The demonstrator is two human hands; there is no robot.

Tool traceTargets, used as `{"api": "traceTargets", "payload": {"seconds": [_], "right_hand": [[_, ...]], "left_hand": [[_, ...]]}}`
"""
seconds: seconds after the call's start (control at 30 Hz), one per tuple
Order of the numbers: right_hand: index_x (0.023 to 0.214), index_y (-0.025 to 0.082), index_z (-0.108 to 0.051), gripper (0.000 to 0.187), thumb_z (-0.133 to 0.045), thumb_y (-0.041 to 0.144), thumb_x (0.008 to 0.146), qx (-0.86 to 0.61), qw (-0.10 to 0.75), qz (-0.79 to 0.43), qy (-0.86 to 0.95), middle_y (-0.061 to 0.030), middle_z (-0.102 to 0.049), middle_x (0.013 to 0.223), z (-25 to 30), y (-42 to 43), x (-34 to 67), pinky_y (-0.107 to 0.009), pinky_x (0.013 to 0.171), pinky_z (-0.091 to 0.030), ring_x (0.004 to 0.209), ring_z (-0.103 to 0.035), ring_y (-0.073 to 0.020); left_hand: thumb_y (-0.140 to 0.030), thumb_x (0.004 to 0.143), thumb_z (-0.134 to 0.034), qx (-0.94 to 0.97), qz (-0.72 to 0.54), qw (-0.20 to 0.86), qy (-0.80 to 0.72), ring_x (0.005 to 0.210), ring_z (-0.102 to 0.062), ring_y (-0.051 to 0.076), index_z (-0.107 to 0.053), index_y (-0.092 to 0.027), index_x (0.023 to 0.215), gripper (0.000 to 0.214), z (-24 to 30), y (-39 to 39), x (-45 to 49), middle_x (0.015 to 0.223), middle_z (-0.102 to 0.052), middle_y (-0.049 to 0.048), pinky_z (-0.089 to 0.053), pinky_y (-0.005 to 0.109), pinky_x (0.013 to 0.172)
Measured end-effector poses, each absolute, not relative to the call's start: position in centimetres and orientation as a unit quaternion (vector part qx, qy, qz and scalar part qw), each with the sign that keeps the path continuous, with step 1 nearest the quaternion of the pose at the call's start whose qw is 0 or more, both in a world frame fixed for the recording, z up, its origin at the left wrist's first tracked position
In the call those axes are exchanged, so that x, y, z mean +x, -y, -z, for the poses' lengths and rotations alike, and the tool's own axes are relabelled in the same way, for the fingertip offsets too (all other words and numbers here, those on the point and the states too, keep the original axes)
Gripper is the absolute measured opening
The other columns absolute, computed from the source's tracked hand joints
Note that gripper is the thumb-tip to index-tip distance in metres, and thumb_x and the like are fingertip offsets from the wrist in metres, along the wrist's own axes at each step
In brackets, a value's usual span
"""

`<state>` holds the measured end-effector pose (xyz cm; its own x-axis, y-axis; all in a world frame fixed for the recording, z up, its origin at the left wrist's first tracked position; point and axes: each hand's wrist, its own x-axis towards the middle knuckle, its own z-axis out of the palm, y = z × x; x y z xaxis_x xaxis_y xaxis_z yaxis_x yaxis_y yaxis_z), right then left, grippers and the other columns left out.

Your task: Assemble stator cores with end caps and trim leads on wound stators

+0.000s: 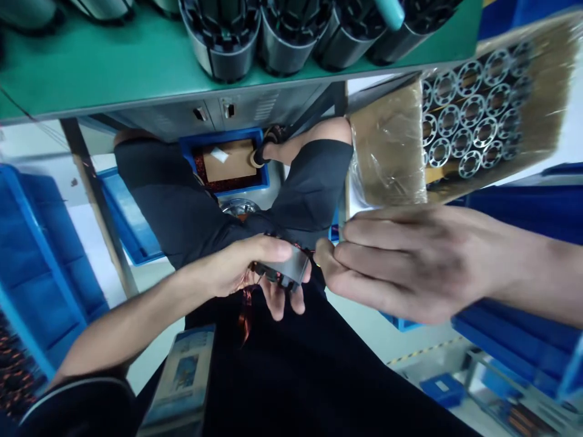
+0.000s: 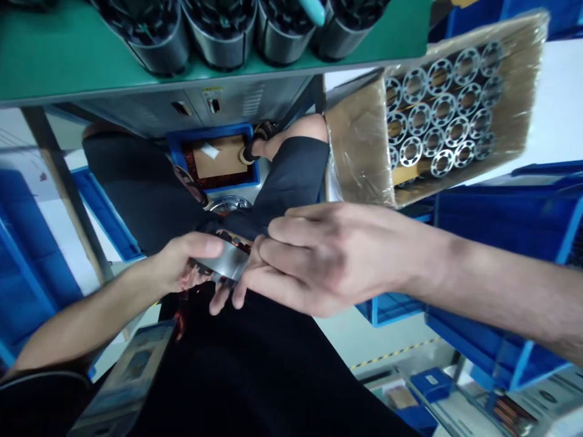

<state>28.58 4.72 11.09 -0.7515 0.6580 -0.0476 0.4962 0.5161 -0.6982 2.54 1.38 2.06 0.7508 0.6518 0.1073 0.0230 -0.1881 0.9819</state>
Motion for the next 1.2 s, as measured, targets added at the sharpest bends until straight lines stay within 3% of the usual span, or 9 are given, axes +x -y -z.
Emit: {"api": "traceTargets", "payload": {"seconds": [0.13, 0.23, 0.33, 0.43, 0.6, 0.77, 0.9, 1.03, 1.2], "right_hand": [[0.114, 0.035, -0.087, 0.044, -0.067, 0.073, 0.116, -0.346, 0.101, -0.299, 0.883, 0.0000, -0.076, 0.087, -12.3, -6.2, 31.3, -0.036, 0.077, -0.061, 0.080, -0.068, -0.0168], [0.138, 0.035, -0.084, 0.047, -0.069, 0.074, 0.115, -0.406, 0.069, -0.481, 0.774, -0.0023, -0.085, 0.120, -12.2, -6.6, 31.8, -0.030, 0.089, -0.067, 0.109, -0.082, -0.0180], [0.125, 0.027, -0.084, 0.027, -0.073, 0.052, 0.119, -0.333, -0.034, -0.765, 0.549, -0.0004, -0.087, 0.107, -10.3, -5.6, 30.2, -0.022, 0.071, -0.064, 0.090, -0.085, -0.0133], [0.103, 0.020, -0.077, 0.048, -0.069, 0.064, 0.118, -0.299, -0.032, -0.847, 0.439, 0.0030, -0.074, 0.080, -8.3, -3.9, 28.3, -0.022, 0.060, -0.057, 0.063, -0.068, -0.0097], [0.084, 0.022, -0.059, 0.040, -0.061, 0.024, 0.124, -0.316, 0.091, -0.497, 0.803, 0.0087, -0.047, 0.066, -8.7, -3.4, 27.1, -0.027, 0.051, -0.032, 0.055, -0.037, -0.0084], [0.073, 0.024, -0.057, 0.044, -0.074, 0.004, 0.108, -0.176, 0.204, -0.100, 0.958, 0.0064, -0.042, 0.063, -10.5, -4.6, 28.0, -0.037, 0.052, -0.029, 0.056, -0.035, -0.0140], [0.078, 0.025, -0.059, 0.042, -0.075, 0.016, 0.115, -0.290, 0.216, -0.084, 0.929, 0.0061, -0.046, 0.063, -11.4, -7.2, 29.9, -0.036, 0.056, -0.034, 0.055, -0.039, -0.0139], [0.110, 0.023, -0.082, 0.018, -0.072, 0.035, 0.120, -0.444, 0.182, 0.002, 0.877, -0.0037, -0.071, 0.086, -11.4, -13.6, 30.8, -0.034, 0.068, -0.047, 0.075, -0.065, -0.0183], [0.135, 0.020, -0.088, 0.037, -0.062, 0.040, 0.120, -0.545, 0.101, 0.057, 0.831, -0.0151, -0.082, 0.122, -9.4, -22.3, 30.5, -0.040, 0.081, -0.053, 0.105, -0.076, -0.0311]], "left_hand": [[-0.048, 0.096, -0.097, 0.743, -0.293, 0.512, -0.317, 0.082, -0.087, 0.025, -0.078, -0.022, 0.116, 0.038, -2.2, -1.6, 0.9, 0.102, -0.089, 0.0068, -0.073, 0.033, 0.071], [-0.029, 0.101, -0.091, 0.836, -0.373, 0.289, -0.281, 0.099, -0.089, 0.024, -0.079, -0.029, 0.123, 0.025, -2.3, -2.2, -0.1, 0.123, -0.089, 0.0063, -0.074, 0.033, 0.081], [-0.016, 0.101, -0.083, 0.868, -0.394, 0.218, -0.207, 0.096, -0.087, 0.021, -0.080, -0.036, 0.115, 0.024, -2.9, -3.0, -0.1, 0.120, -0.089, -0.0024, -0.077, 0.038, 0.089], [-0.024, 0.097, -0.089, 0.888, -0.360, 0.234, -0.162, 0.106, -0.088, 0.025, -0.079, -0.042, 0.111, 0.024, -3.7, -3.3, 0.3, 0.119, -0.088, -0.0078, -0.078, 0.047, 0.103], [-0.042, 0.099, -0.091, 0.799, -0.235, 0.461, -0.307, 0.080, -0.078, 0.018, -0.079, -0.030, 0.114, 0.022, -3.6, -2.9, -0.4, 0.097, -0.082, -0.0015, -0.067, 0.030, 0.079], [-0.087, 0.098, -0.076, 0.441, -0.062, 0.853, -0.274, 0.076, -0.070, 0.020, -0.078, -0.019, 0.116, 0.070, -2.1, -2.3, -3.9, 0.092, -0.083, 0.0068, -0.051, 0.028, 0.069], [-0.096, 0.091, -0.073, 0.357, -0.153, 0.854, -0.347, 0.093, -0.072, 0.027, -0.075, -0.021, 0.121, 0.081, -0.2, 0.2, -8.0, 0.105, -0.082, 0.0119, -0.056, 0.033, 0.082], [-0.099, 0.086, -0.072, 0.322, -0.246, 0.750, -0.523, 0.091, -0.063, 0.024, -0.078, -0.023, 0.122, 0.084, 1.1, 3.3, -9.8, 0.113, -0.073, 0.0087, -0.054, 0.029, 0.073], [-0.083, 0.094, -0.078, 0.385, -0.241, 0.665, -0.593, 0.097, -0.067, 0.027, -0.084, -0.029, 0.131, 0.066, 2.7, 4.7, -10.0, 0.126, -0.079, 0.0067, -0.060, 0.031, 0.081]]}}
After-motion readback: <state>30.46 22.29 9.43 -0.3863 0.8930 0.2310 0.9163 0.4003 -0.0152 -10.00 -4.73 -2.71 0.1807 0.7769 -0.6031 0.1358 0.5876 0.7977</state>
